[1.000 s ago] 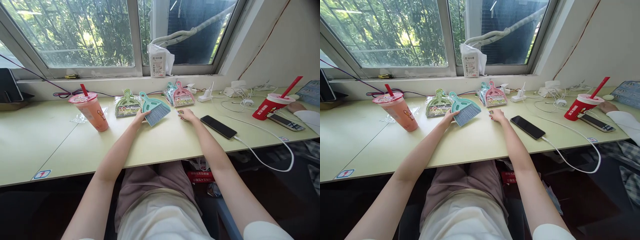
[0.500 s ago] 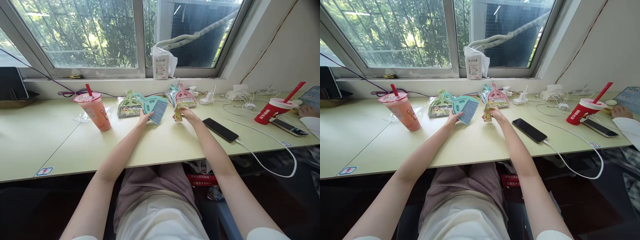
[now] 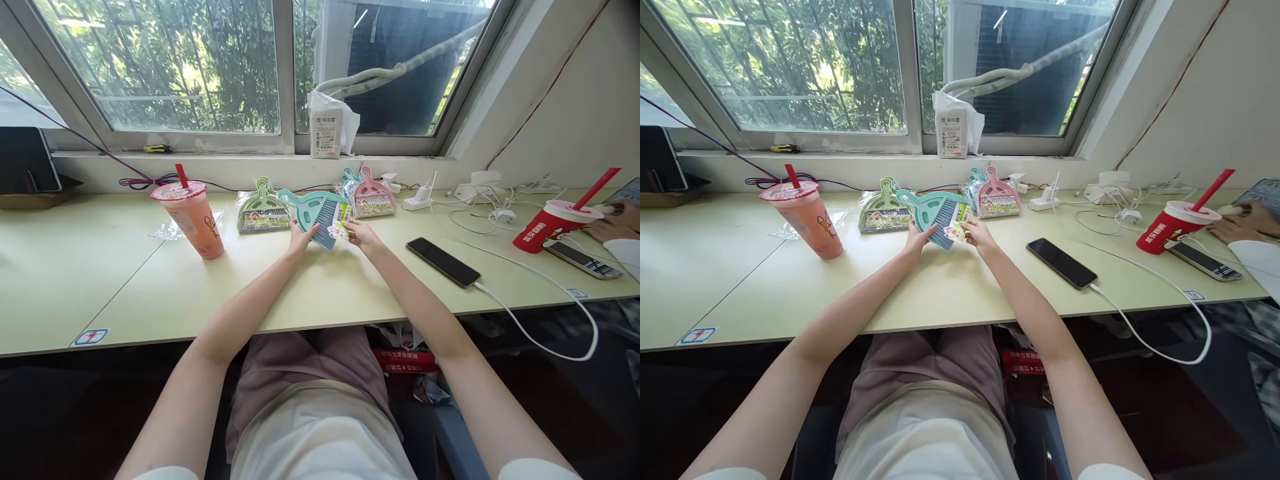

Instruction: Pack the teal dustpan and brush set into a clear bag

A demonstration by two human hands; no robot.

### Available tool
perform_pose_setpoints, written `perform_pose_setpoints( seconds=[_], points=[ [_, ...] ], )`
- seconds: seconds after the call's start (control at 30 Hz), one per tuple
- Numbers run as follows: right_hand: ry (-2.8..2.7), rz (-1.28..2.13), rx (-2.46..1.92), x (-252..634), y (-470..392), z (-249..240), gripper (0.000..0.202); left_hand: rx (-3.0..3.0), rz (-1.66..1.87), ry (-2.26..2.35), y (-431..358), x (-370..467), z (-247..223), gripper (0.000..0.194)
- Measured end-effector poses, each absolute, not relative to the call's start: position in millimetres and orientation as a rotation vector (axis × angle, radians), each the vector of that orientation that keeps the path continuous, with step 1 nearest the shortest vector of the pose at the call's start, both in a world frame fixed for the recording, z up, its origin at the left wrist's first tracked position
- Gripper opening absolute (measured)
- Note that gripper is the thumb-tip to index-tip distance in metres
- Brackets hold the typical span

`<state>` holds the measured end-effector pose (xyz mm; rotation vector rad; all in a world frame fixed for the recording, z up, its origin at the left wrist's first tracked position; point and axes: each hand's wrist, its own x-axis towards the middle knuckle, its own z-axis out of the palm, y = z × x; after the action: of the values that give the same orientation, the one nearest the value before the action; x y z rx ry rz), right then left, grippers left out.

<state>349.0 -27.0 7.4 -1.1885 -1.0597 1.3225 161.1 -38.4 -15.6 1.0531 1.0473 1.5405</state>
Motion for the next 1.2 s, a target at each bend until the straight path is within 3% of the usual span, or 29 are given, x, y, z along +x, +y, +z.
perform_pose_setpoints(
  seconds=[0.13,0.4,0.73,0.97,1.2],
  points=[
    [-1.048,1.119,-1.156,342,-34,7,0.017,1.032,1.515,1.054,-45,163,-11,0.066],
    [-1.017,1.072,-1.212,335,-36,5,0.022,1.125,1.541,1.038,-45,168,-16,0.093],
    [-1.212,0.751,-1.458,336,-22,-18,0.033,1.159,1.55,1.049,-45,169,-14,0.103],
    [-1.138,0.889,-1.413,338,-22,-16,0.028,1.151,1.55,1.081,-45,167,-13,0.095],
    [-0.925,1.418,-1.05,332,-28,-4,0.006,1.147,1.561,0.965,-41,164,-16,0.094]
  ],
)
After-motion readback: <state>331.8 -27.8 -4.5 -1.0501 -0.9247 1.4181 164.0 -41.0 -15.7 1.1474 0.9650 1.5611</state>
